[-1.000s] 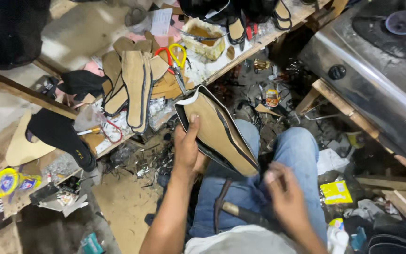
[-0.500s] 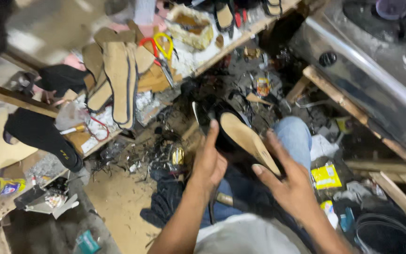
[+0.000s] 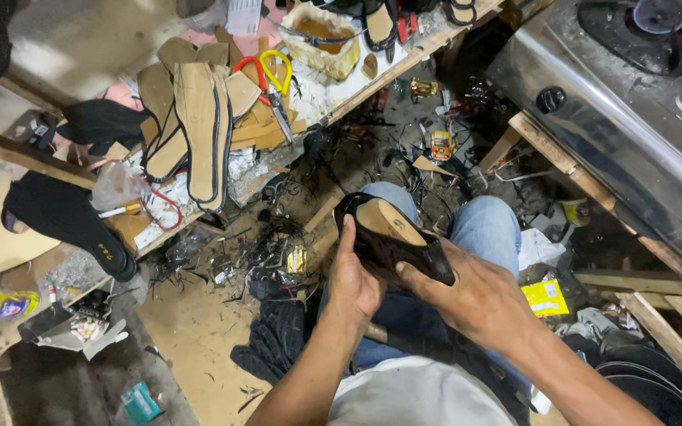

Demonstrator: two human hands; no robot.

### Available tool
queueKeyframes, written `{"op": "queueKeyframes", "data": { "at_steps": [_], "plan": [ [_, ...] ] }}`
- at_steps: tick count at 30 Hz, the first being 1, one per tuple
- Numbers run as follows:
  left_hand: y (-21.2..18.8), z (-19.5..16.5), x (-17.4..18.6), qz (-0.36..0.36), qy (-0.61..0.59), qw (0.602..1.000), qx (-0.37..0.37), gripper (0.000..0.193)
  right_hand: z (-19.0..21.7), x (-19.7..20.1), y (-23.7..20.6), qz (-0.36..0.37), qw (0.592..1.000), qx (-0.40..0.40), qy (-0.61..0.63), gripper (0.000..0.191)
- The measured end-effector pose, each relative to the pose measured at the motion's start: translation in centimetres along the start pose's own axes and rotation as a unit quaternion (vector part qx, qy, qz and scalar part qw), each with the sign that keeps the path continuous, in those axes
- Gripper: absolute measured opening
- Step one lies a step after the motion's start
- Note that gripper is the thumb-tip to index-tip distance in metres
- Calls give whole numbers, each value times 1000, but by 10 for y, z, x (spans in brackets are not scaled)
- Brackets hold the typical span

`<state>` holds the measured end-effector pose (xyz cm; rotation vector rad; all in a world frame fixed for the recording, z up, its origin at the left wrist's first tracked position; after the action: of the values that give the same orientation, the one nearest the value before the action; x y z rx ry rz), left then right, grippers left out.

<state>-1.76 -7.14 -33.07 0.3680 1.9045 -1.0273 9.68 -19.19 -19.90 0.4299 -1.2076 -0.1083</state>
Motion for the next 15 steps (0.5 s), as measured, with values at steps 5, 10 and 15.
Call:
{"op": "queueKeyframes", "data": {
  "at_steps": [5, 10, 15],
  "plan": [
    [-2, 0, 4, -35, 3, 999, -33, 54, 3, -10, -3, -91, 994, 42, -39, 54],
    [-10, -18, -6, 36, -14, 995, -94, 55, -7, -18, -3, -28, 980, -102, 169, 83],
    [-24, -32, -16, 93, 16, 981, -169, 55, -2, -20, -3, -122, 876, -169, 436, 94]
  ]
}}
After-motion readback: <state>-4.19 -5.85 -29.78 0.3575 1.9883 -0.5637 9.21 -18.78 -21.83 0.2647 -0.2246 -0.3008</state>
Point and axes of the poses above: each hand's wrist, its own y-axis towards the middle knuckle, its own x-axis out of the back of the hand, z = x × y, the point moved 4 cm from there along y, towards the middle knuckle, and after that the axes turned 2 degrees about x, right-handed, at the moved point
